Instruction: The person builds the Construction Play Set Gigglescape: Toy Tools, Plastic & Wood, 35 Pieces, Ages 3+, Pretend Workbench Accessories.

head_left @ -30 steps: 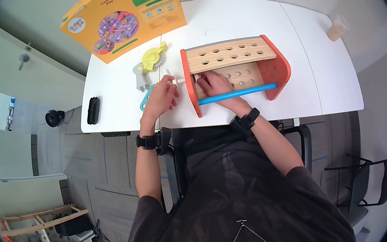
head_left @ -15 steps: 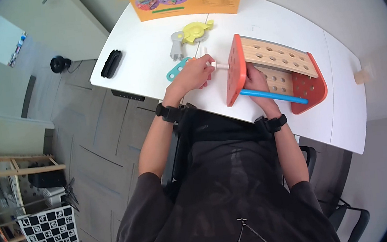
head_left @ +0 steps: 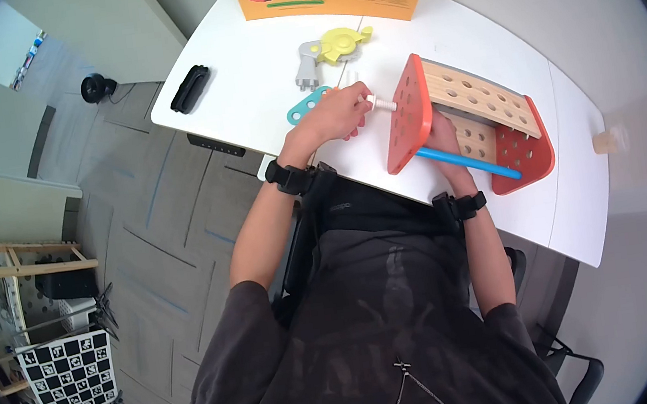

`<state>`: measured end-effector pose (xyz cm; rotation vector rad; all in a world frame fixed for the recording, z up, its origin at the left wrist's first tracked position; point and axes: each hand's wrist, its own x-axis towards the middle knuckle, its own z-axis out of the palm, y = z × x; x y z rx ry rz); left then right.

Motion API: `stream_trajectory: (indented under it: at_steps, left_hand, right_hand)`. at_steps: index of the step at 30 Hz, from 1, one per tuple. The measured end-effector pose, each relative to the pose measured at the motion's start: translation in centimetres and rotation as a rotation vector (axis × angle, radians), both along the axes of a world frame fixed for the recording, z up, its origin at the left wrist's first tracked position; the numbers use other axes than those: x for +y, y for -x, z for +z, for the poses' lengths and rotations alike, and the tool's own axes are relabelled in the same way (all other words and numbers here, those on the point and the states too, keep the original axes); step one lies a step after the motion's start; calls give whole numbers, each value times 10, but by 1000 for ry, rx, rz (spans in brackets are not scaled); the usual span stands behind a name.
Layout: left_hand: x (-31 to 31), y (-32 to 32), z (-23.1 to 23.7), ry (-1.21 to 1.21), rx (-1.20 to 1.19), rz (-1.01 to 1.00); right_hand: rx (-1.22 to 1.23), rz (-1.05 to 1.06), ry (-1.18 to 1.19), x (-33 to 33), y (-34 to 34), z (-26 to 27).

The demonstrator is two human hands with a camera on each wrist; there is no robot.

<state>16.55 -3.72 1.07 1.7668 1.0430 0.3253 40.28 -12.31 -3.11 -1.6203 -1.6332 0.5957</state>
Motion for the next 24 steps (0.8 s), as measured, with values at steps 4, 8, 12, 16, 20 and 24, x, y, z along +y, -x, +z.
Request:
stream_trajectory:
  at_steps: [4, 8, 12, 16, 20, 24]
  left_hand:
    - [3, 0, -8, 19, -34, 4]
    - [1, -2, 3, 59, -27, -18]
    - [0, -11, -1, 26, 25, -21]
    - [-1, -16, -1, 53, -46, 26]
    - [-3, -21, -1, 142, -70, 111]
    - [0, -22, 3, 234, 31, 101]
  right_hand:
    - [59, -1, -5, 1, -3, -7]
    - [85, -35, 58, -2, 2, 6]
    - [84, -43, 167, -1, 2, 15]
    - [84, -39, 44, -2, 3, 10]
    - [37, -28, 107, -2, 2, 13]
    - [24, -26, 130, 0, 3, 15]
